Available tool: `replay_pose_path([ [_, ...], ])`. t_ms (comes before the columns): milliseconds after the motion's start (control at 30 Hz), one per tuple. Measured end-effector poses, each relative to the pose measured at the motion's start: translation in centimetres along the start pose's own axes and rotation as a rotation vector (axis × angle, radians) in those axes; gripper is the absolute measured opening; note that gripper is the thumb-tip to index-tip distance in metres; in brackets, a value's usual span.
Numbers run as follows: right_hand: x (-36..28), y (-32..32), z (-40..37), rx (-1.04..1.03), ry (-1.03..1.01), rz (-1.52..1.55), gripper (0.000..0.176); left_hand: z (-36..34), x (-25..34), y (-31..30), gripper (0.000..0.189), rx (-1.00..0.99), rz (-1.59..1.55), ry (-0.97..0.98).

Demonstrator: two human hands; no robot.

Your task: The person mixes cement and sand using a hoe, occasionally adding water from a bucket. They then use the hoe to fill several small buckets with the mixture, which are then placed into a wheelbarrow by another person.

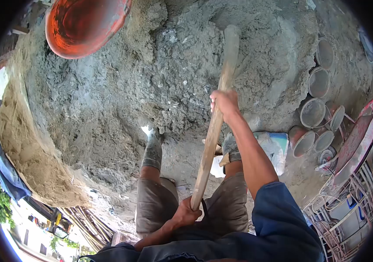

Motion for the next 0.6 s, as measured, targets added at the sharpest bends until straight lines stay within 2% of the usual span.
replay_pose_path([
  [33, 2.3, -0.3, -2.8, -0.007, 0.033, -0.05, 0.008, -2.1, 0.2, 0.9, 0.019, 0.018, -0.062, 0.179],
  [67, 3.0, -0.6, -5.9, 0.017, 0.004, -0.048, 0.008, -3.6, -1.9, 2.0, 0.019, 0.049, -0.078, 0.233],
  [100, 3.0, -0.9, -8.1, 0.047, -0.007, -0.054, 0.009, -4.4, -5.7, 2.9, 0.02, -0.003, -0.027, 0.254],
  [167, 0.5, -1.8, -9.7, 0.021, -0.071, -0.048, 0.011, -4.2, -3.8, 3.3, 0.023, -0.023, 0.004, 0.295],
  [267, -8.7, -1.8, -9.8, -0.035, -0.33, 0.026, 0.012, 4.9, -1.3, 1.2, 0.026, 0.121, 0.203, 0.472],
  [367, -18.7, 0.4, -3.9, -0.159, -0.538, 0.045, 0.007, 16.5, 7.7, -3.9, 0.028, 0.361, 0.281, 0.629],
  [433, -21.0, 2.4, 2.1, -0.24, -0.536, -0.02, 0.006, 19.7, 7.0, -1.6, 0.028, 0.394, 0.177, 0.609],
  [467, -19.4, 2.5, 3.6, -0.272, -0.525, -0.017, 0.006, 20.7, 6.5, -0.7, 0.028, 0.422, 0.086, 0.597],
  [500, -16.6, 2.4, 5.6, -0.244, -0.39, -0.102, 0.006, 20.3, 4.3, 2.0, 0.033, 0.388, -0.093, 0.604],
  [533, -13.9, 2.0, 7.1, -0.211, -0.265, -0.19, 0.006, 18.2, 3.9, 5.7, 0.036, 0.369, -0.152, 0.53],
  [567, -11.0, 0.7, 7.9, -0.179, -0.163, -0.302, 0.006, 13.9, 7.7, 8.9, 0.021, 0.319, -0.22, 0.385],
  [600, -9.2, -0.8, 6.9, -0.178, -0.119, -0.389, 0.005, 13.2, 6.5, 12.4, 0.018, 0.315, -0.309, 0.442],
])
Point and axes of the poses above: each hand's wrist, its own z-axis towards the middle knuckle, its own y-axis out of the palm, x = y × z, the point moved 4 cm from there along z, towards the middle knuckle, and after that the axes turned 12 degrees about y, right-handed, at the moved point
